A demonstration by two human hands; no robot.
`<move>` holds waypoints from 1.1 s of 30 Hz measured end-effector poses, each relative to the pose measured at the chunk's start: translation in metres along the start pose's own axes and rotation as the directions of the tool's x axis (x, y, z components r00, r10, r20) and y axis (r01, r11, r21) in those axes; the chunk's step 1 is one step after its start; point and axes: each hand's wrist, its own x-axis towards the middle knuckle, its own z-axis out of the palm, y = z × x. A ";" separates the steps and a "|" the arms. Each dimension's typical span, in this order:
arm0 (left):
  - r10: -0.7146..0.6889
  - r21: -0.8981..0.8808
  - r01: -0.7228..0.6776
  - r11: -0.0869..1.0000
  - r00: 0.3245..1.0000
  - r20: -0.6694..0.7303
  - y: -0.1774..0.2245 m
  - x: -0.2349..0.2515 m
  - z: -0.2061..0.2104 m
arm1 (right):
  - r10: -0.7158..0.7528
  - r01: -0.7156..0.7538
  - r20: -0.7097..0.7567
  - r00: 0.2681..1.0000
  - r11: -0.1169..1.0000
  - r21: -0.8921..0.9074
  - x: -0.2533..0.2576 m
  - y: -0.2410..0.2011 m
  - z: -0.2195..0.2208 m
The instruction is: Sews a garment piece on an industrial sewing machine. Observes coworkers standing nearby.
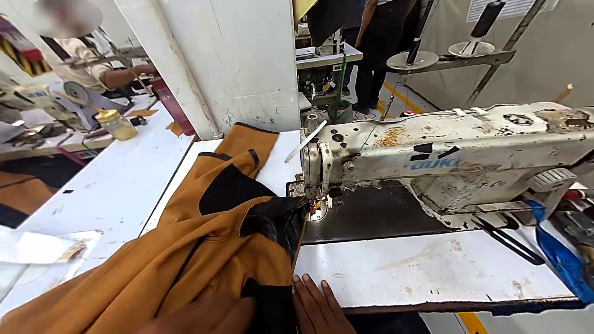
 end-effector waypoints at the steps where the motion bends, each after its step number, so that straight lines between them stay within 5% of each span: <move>1: 0.100 -0.030 -0.101 0.994 0.994 -0.054 0.010 0.022 0.005 | -0.005 0.005 -0.030 1.000 1.000 0.025 0.004 -0.002 0.003; 4: 0.242 0.105 -0.240 0.965 0.970 -0.007 0.000 0.100 0.046 | -0.043 0.046 -0.138 0.990 0.999 0.022 0.016 -0.011 0.014; 6: 0.132 0.190 -0.167 0.967 0.974 0.183 -0.023 0.144 0.058 | -0.059 0.053 -0.140 0.988 0.997 -0.049 0.024 -0.012 0.030; 11: 0.076 0.362 -0.179 0.915 0.957 0.281 -0.087 0.175 0.052 | -0.130 0.122 -0.062 0.990 0.986 -0.117 0.037 -0.009 0.046; 16: 0.128 0.298 -0.247 0.922 0.921 0.367 -0.121 0.156 0.043 | -0.120 0.127 -0.042 0.992 0.952 0.277 0.038 -0.003 0.004; 20: 0.043 0.183 -0.150 0.972 0.873 0.486 -0.101 0.159 0.032 | -0.064 0.028 0.055 0.996 0.862 0.506 0.022 0.025 -0.031; 22: 0.013 0.206 -0.107 0.973 0.912 0.410 -0.080 0.171 0.036 | -0.078 0.015 0.095 0.992 0.842 0.539 0.017 0.035 -0.030; 24: 0.088 0.325 -0.135 0.936 0.984 0.155 -0.066 0.179 0.057 | -0.122 0.068 0.073 0.990 0.859 0.507 0.013 0.041 -0.023; 26: 0.338 0.406 -0.264 0.875 0.933 -0.121 -0.071 0.184 0.090 | -0.128 0.069 0.082 0.988 0.860 0.506 0.008 0.045 -0.026; 27: 0.348 0.366 -0.278 0.888 0.927 -0.139 -0.073 0.182 0.099 | -0.111 0.049 0.090 0.990 0.854 0.517 0.005 0.049 -0.031; 29: 0.121 0.083 -0.114 0.990 0.990 -0.077 -0.069 0.174 0.105 | -0.074 0.001 0.107 0.991 0.829 0.559 -0.001 0.060 -0.044; 31: -0.112 -0.175 0.095 0.980 0.990 -0.089 -0.067 0.167 0.110 | -0.062 -0.027 0.130 0.990 0.809 0.588 -0.007 0.071 -0.052; 33: -0.181 -0.241 0.138 0.961 0.969 -0.167 -0.068 0.163 0.119 | -0.076 -0.023 0.135 0.988 0.791 0.611 -0.013 0.076 -0.049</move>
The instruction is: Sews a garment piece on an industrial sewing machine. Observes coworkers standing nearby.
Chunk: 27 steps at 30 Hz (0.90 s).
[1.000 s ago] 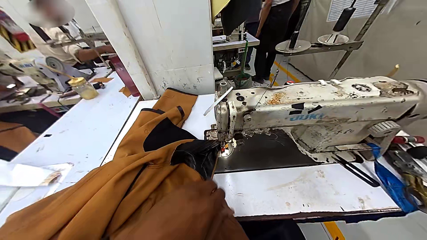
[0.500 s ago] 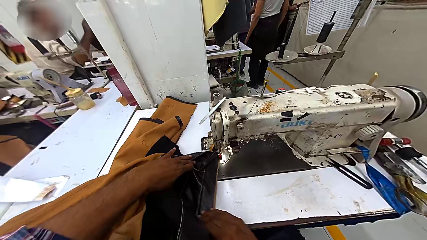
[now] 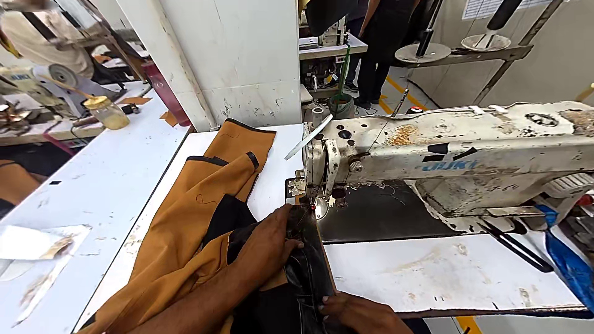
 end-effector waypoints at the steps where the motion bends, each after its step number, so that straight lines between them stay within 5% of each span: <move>1: 0.010 -0.003 -0.010 1.000 1.000 -0.027 -0.002 -0.001 0.003 | -0.016 0.016 0.005 1.000 1.000 0.008 -0.002 0.003 0.001; 7: 0.330 0.023 -0.330 0.944 0.944 -0.020 -0.017 0.004 0.005 | -0.070 0.070 0.001 0.998 0.997 -0.018 -0.008 0.011 0.007; 12: 0.446 0.024 -0.452 0.892 0.887 0.121 -0.018 0.013 0.001 | -0.074 0.075 0.019 0.997 0.996 -0.050 -0.010 0.011 0.008; 17: 0.460 0.081 -0.483 0.872 0.864 0.204 -0.015 0.012 0.002 | -0.077 0.078 0.019 0.997 0.996 -0.048 -0.008 0.010 0.005; 27: 0.408 0.142 -0.425 0.894 0.903 0.137 -0.003 0.006 0.012 | -0.090 0.090 0.001 0.996 0.995 -0.036 -0.008 0.013 0.003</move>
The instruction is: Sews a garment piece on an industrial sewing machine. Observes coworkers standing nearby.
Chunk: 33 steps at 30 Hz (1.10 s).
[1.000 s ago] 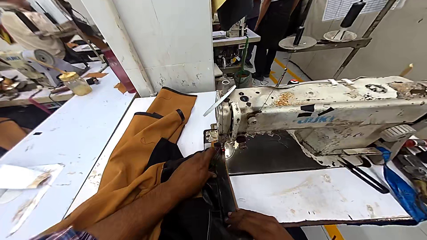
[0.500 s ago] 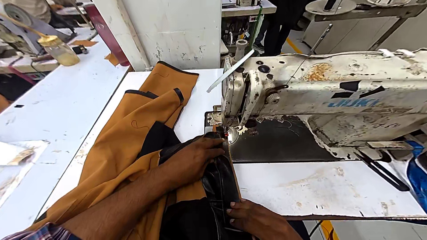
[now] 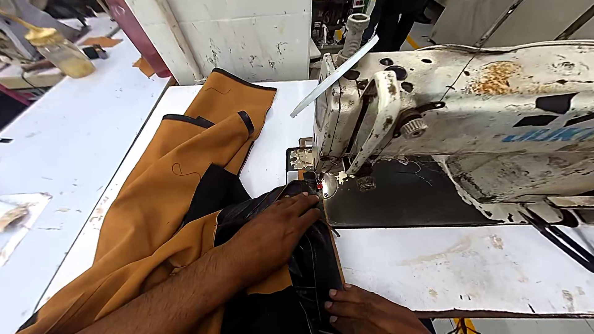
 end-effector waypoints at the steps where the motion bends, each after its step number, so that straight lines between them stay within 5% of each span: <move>1: -0.002 -0.005 0.002 1.000 1.000 0.006 -0.001 0.001 -0.001 | 0.004 -0.004 0.001 1.000 1.000 0.000 0.001 0.000 0.000; 17: 0.039 -0.022 -0.038 0.999 0.998 0.049 -0.029 0.020 -0.012 | 0.116 -0.122 0.123 0.986 0.992 0.044 0.018 0.005 -0.029; 22: -0.076 -0.189 0.055 0.980 0.992 -0.105 -0.035 0.018 -0.017 | 0.264 -0.341 -0.300 0.917 0.908 -0.243 0.052 0.028 -0.054; 24: -0.096 -0.160 0.068 0.985 0.981 -0.170 -0.034 0.016 -0.014 | 0.321 -0.439 -0.354 0.878 0.835 -0.332 0.077 0.041 -0.052; 29: -0.089 -0.119 0.061 0.991 0.966 -0.244 -0.030 0.012 -0.008 | 0.470 -0.533 -0.262 0.843 0.797 -0.284 0.126 0.070 -0.058; 33: -0.105 -0.120 0.069 0.990 0.940 -0.325 -0.032 0.008 -0.004 | 0.445 -0.462 -0.129 0.886 0.866 -0.190 0.128 0.096 -0.066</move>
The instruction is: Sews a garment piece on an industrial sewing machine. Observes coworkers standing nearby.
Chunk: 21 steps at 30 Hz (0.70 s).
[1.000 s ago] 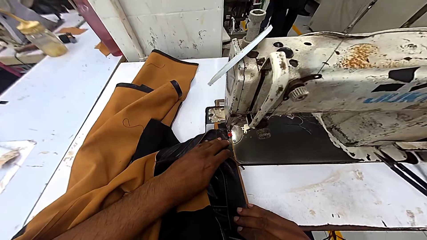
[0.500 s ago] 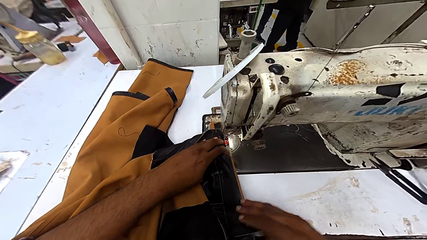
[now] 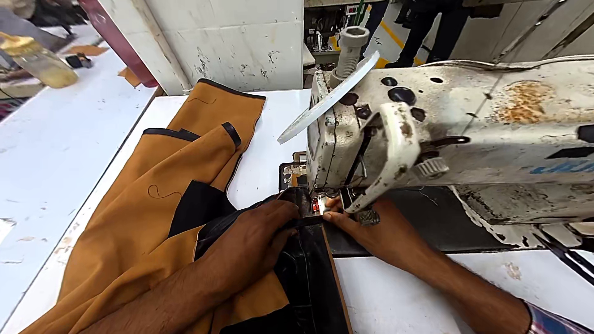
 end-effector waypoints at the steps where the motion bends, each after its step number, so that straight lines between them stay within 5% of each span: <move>1: -0.019 0.010 0.019 1.000 1.000 -0.020 0.000 -0.001 0.001 | -0.033 0.033 -0.003 0.999 0.999 0.012 -0.001 0.003 0.000; 7: -0.099 -0.062 0.099 0.993 0.995 0.006 -0.007 -0.004 -0.002 | -0.019 0.022 0.078 0.997 0.999 -0.029 -0.008 0.013 0.000; 11: -0.129 -0.153 0.132 0.979 0.991 0.030 -0.010 -0.002 -0.003 | -0.152 0.159 0.115 0.982 0.986 -0.054 -0.004 0.018 0.005; 15: -0.029 -0.117 0.030 0.993 0.999 0.013 -0.012 -0.001 -0.002 | -0.197 0.212 0.219 0.956 0.976 -0.048 -0.003 0.010 -0.007; 21: 0.126 -0.016 -0.126 0.992 0.992 0.004 -0.014 -0.004 0.005 | -0.308 0.321 0.178 0.935 0.946 -0.046 -0.005 0.014 -0.005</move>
